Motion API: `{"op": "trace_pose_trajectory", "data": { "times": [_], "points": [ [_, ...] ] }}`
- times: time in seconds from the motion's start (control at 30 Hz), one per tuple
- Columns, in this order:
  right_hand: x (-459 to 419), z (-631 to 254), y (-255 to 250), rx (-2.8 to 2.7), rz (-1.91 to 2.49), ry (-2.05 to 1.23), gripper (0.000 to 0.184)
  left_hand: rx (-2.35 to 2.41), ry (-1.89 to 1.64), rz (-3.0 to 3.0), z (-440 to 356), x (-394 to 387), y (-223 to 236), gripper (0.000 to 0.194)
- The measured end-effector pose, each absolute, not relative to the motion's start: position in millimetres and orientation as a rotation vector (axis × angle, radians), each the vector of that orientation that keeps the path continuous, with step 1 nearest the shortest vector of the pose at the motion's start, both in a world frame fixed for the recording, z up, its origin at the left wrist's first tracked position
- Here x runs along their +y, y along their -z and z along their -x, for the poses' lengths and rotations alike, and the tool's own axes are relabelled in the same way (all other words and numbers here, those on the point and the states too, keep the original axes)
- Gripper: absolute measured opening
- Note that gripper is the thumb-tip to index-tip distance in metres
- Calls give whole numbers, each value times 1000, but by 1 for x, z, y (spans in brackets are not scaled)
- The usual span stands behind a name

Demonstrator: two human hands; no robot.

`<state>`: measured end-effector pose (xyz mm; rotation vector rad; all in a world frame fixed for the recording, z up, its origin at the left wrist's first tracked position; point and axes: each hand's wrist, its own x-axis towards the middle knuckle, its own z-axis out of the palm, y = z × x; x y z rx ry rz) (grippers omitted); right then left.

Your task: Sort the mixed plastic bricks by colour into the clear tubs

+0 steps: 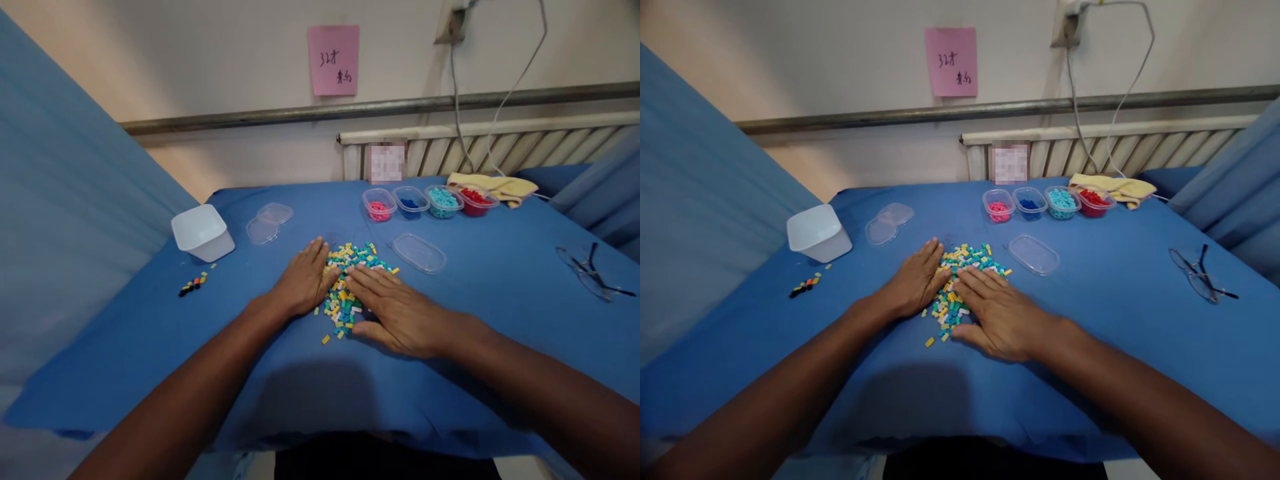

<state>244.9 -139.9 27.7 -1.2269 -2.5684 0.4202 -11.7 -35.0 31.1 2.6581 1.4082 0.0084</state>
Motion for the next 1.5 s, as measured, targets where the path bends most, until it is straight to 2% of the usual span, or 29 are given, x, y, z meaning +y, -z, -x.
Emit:
{"op": "trace_pose_trajectory", "data": {
  "times": [0.07,0.23,0.4,0.53,0.6,0.7,0.83,0.93,1.03,1.23,1.37,1.5],
  "points": [
    [-148,-263,-25,-2510,1278,-392,84,1320,36,-2656,8,-41,-38,91],
    [-165,-286,-10,-2510,1300,-407,90,1041,117,-2750,13,-78,-47,94],
    [-168,-256,-1,-2519,1251,-359,93,1181,117,-2807,29,-113,-46,91],
    [-146,-231,0,-2568,1103,-198,89,1093,21,-2836,34,-130,-39,102],
    [-129,-222,-1,-2615,1045,-160,86,1067,29,-2849,36,-127,-36,105],
    [-103,-214,-5,-2636,1086,-149,82,1201,54,-2833,40,-107,-34,99],
    [-82,-213,-10,-2587,1260,-181,87,1263,43,-2702,38,-70,-38,101],
    [-88,-220,-14,-2631,1258,-246,94,1185,43,-2621,30,-60,-42,96],
    [-111,-231,-16,-2659,1159,-275,100,1079,84,-2662,23,-74,-44,93],
    [-163,-251,-11,-2658,1077,-227,96,1012,183,-2810,25,-124,-44,92],
    [-174,-251,-6,-2648,1038,-191,100,989,62,-2850,18,-139,-45,93],
    [-153,-239,-4,-2601,1064,-184,106,1031,-13,-2791,4,-118,-41,89]
  ]
}}
